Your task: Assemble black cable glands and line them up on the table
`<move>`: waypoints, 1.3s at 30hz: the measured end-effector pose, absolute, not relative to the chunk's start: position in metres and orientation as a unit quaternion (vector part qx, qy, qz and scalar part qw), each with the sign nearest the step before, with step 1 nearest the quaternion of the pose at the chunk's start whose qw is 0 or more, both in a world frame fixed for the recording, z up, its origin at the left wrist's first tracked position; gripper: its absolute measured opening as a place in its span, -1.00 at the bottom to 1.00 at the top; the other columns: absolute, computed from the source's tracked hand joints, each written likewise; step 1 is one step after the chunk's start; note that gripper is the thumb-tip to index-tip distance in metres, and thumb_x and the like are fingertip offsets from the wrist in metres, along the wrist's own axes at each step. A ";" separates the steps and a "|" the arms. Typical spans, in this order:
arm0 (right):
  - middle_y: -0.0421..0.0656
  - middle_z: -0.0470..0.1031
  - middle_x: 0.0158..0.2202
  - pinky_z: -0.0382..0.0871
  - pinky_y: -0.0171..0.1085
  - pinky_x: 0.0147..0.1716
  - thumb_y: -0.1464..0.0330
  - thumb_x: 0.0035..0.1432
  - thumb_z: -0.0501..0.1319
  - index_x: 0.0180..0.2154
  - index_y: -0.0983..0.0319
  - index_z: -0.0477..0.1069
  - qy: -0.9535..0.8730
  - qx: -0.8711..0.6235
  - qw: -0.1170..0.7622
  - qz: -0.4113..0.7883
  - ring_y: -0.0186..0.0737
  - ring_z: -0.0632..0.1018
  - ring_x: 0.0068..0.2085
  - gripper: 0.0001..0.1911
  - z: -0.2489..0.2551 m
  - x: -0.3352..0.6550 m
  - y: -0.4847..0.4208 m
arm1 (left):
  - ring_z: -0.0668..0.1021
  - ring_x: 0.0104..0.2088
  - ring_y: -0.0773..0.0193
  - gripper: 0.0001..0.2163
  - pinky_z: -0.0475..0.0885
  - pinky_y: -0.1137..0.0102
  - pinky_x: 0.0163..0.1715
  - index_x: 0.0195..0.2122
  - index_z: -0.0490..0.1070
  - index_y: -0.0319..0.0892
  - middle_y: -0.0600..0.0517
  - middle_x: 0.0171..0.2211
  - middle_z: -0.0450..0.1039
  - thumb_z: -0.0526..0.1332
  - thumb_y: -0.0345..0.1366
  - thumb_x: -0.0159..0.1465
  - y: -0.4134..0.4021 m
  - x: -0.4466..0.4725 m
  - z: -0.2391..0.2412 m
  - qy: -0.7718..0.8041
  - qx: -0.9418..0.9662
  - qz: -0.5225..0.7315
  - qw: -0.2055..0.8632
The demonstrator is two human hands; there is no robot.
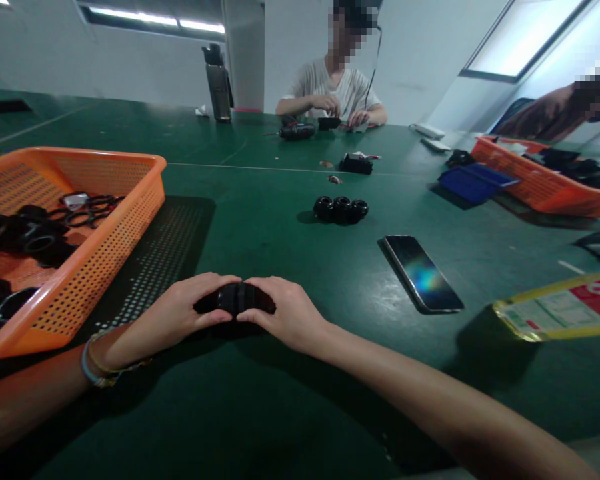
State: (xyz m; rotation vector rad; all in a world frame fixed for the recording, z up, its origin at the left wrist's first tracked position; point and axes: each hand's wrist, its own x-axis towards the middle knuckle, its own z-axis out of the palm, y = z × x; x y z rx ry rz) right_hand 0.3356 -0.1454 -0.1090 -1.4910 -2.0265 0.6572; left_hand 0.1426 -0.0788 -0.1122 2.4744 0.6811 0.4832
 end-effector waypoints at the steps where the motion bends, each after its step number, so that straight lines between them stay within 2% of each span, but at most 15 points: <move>1: -0.10 0.55 -0.23 0.39 -0.24 -0.25 0.38 0.02 0.29 -0.12 0.27 0.43 -0.749 -0.554 0.267 0.247 -0.22 0.53 -0.26 -0.68 -0.109 0.335 -0.146 | 0.51 -0.24 0.22 -0.63 0.39 0.41 -0.24 -0.04 0.36 -0.24 -0.04 -0.24 0.50 0.15 -0.09 0.23 -0.079 0.143 -0.113 0.248 0.916 0.181 0.259; 8: -0.08 0.56 -0.21 0.38 -0.23 -0.24 0.37 0.03 0.28 -0.13 0.29 0.44 -0.741 -0.563 0.256 0.262 -0.19 0.54 -0.23 -0.69 -0.106 0.335 -0.147 | 0.51 -0.26 0.24 -0.61 0.39 0.43 -0.25 -0.05 0.36 -0.24 -0.04 -0.27 0.50 0.13 -0.05 0.24 -0.081 0.143 -0.112 0.234 0.922 0.187 0.244; 17: -0.09 0.56 -0.27 0.37 -0.24 -0.32 0.36 0.05 0.27 -0.20 0.29 0.45 -0.751 -0.553 0.250 0.262 -0.20 0.54 -0.30 -0.76 -0.105 0.338 -0.147 | 0.50 -0.20 0.21 -0.58 0.40 0.38 -0.16 0.00 0.34 -0.26 -0.10 -0.20 0.49 0.10 -0.05 0.25 -0.085 0.141 -0.111 0.217 0.932 0.190 0.221; 22: -0.06 0.55 -0.25 0.39 -0.22 -0.28 0.35 0.08 0.25 -0.20 0.30 0.44 -0.752 -0.557 0.242 0.257 -0.17 0.54 -0.27 -0.77 -0.105 0.336 -0.147 | 0.51 -0.20 0.22 -0.60 0.40 0.38 -0.16 0.00 0.35 -0.27 -0.10 -0.20 0.49 0.11 -0.08 0.26 -0.084 0.141 -0.111 0.224 0.926 0.199 0.230; 24: -0.04 0.53 -0.20 0.39 -0.18 -0.23 0.33 0.10 0.23 -0.16 0.30 0.41 -0.766 -0.548 0.242 0.234 -0.16 0.53 -0.22 -0.75 -0.108 0.336 -0.146 | 0.51 -0.21 0.22 -0.61 0.41 0.39 -0.18 -0.01 0.36 -0.26 -0.08 -0.20 0.50 0.13 -0.10 0.24 -0.083 0.141 -0.110 0.234 0.917 0.201 0.253; 29: 0.00 0.48 -0.13 0.40 -0.13 -0.18 0.31 0.05 0.28 0.00 0.31 0.26 -0.821 -0.486 0.260 0.148 -0.12 0.48 -0.15 -0.52 -0.116 0.340 -0.144 | 0.53 -0.25 0.23 -0.61 0.41 0.41 -0.24 -0.04 0.40 -0.23 -0.04 -0.23 0.50 0.19 -0.12 0.18 -0.080 0.142 -0.107 0.272 0.884 0.203 0.322; 33: -0.02 0.49 -0.21 0.41 -0.18 -0.24 0.29 0.17 0.17 -0.02 0.31 0.25 -0.846 -0.434 0.300 0.081 -0.17 0.48 -0.23 -0.63 -0.120 0.342 -0.143 | 0.53 -0.28 0.23 -0.63 0.41 0.42 -0.27 -0.08 0.43 -0.21 -0.01 -0.26 0.50 0.20 -0.12 0.15 -0.079 0.143 -0.104 0.269 0.877 0.195 0.347; 39: 0.02 0.48 -0.25 0.39 -0.19 -0.28 0.18 0.24 0.03 -0.06 0.35 0.26 -0.853 -0.402 0.333 0.009 -0.15 0.46 -0.27 -0.61 -0.122 0.343 -0.144 | 0.54 -0.31 0.22 -0.65 0.41 0.42 -0.29 -0.13 0.46 -0.23 -0.02 -0.28 0.53 0.17 -0.13 0.15 -0.081 0.146 -0.101 0.279 0.877 0.182 0.345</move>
